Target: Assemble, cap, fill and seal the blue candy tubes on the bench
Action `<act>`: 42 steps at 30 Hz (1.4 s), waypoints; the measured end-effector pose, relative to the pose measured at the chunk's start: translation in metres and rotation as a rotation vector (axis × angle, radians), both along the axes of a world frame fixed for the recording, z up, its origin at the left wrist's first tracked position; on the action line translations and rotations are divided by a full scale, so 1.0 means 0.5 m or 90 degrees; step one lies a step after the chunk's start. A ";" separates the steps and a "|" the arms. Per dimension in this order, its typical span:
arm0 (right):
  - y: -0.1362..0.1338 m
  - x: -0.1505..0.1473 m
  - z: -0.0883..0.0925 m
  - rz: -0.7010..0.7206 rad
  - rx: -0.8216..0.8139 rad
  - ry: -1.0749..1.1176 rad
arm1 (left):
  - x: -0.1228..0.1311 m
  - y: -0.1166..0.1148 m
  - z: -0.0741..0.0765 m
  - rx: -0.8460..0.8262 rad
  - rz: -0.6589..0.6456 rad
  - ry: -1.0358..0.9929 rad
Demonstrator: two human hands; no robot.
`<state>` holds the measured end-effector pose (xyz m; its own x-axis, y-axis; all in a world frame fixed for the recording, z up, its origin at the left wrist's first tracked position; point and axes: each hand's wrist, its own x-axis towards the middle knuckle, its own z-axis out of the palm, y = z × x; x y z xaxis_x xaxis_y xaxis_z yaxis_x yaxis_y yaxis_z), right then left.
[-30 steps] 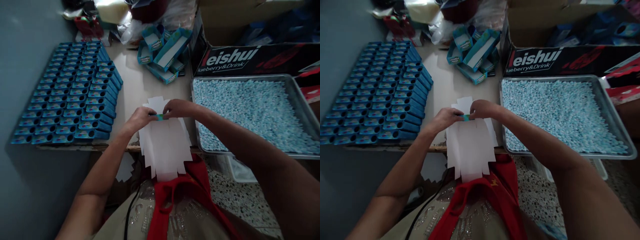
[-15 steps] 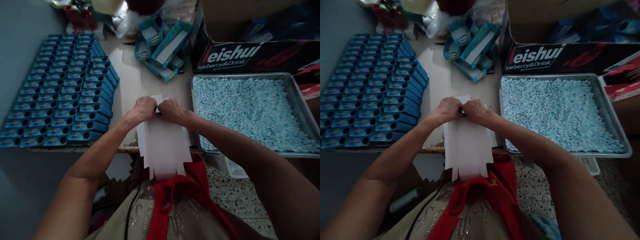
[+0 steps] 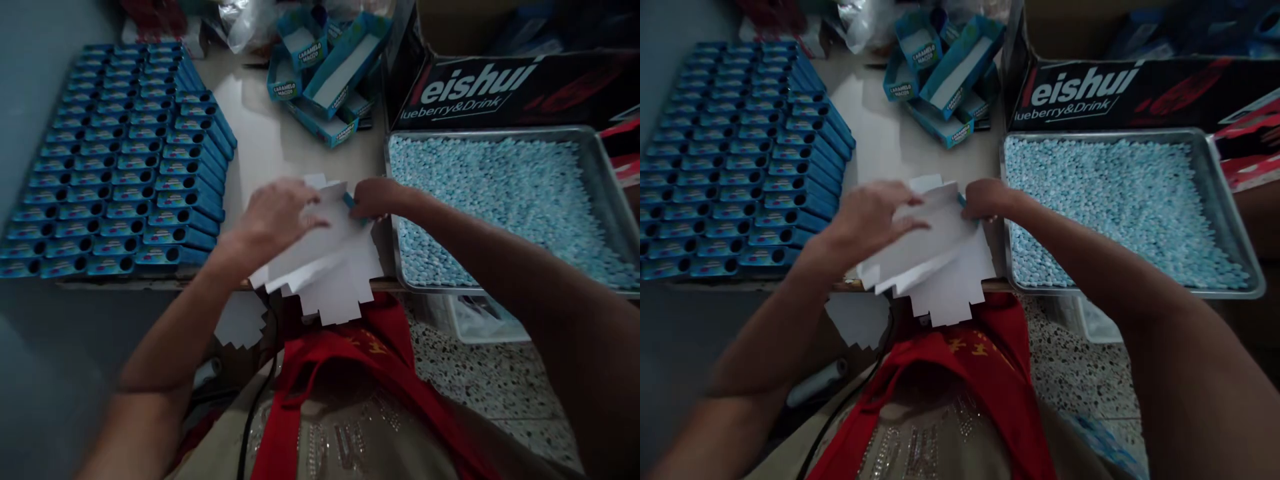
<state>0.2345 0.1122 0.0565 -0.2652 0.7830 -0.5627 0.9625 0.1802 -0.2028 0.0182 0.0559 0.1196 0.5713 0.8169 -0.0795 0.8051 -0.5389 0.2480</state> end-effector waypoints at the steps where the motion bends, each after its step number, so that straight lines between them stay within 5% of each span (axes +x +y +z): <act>1: -0.019 0.014 -0.001 -0.031 -0.054 -0.019 | -0.012 -0.042 -0.012 -0.032 -0.015 -0.008; 5: -0.086 0.041 -0.005 -0.081 -0.097 -0.018 | -0.032 -0.185 -0.103 -0.023 -0.035 -0.005; 8: -0.102 0.042 -0.001 -0.054 -0.047 -0.013 | -0.034 -0.217 -0.151 0.049 0.038 -0.065; 12: -0.116 0.050 0.008 -0.027 0.052 -0.015 | -0.044 -0.168 -0.156 -0.062 0.090 -0.183; 16: -0.183 0.062 -0.006 -0.138 0.408 0.078 | -0.058 -0.084 -0.157 -0.322 0.140 -0.189; 18: -0.227 0.061 -0.028 -0.012 0.544 0.183 | -0.059 -0.051 -0.165 -0.422 0.135 -0.205; 20: -0.259 0.052 -0.053 0.166 0.556 0.208 | -0.055 -0.034 -0.172 -0.467 0.129 -0.210; 22: -0.274 0.041 -0.077 0.267 0.500 0.168 | -0.049 -0.037 -0.172 -0.406 0.163 -0.182; 24: -0.274 0.032 -0.093 0.296 0.447 0.126 | -0.043 -0.063 -0.170 -0.220 0.201 -0.141; 27: -0.264 0.026 -0.102 0.306 0.413 0.102 | -0.033 -0.132 -0.176 0.042 0.137 -0.076; 29: -0.261 0.025 -0.103 0.306 0.414 0.099 | -0.025 -0.176 -0.195 0.109 0.085 -0.022; 34: -0.259 0.010 -0.108 0.280 0.406 0.075 | -0.004 -0.210 -0.243 0.166 0.127 0.091; 42: -0.237 -0.002 -0.090 0.258 0.315 0.105 | -0.045 -0.128 -0.233 0.045 0.075 0.036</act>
<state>0.2335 -0.0064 0.0113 -0.6456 0.7584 -0.0897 0.7620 0.6319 -0.1416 -0.0045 -0.0080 0.0031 0.4677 0.8825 -0.0489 0.8752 -0.4547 0.1654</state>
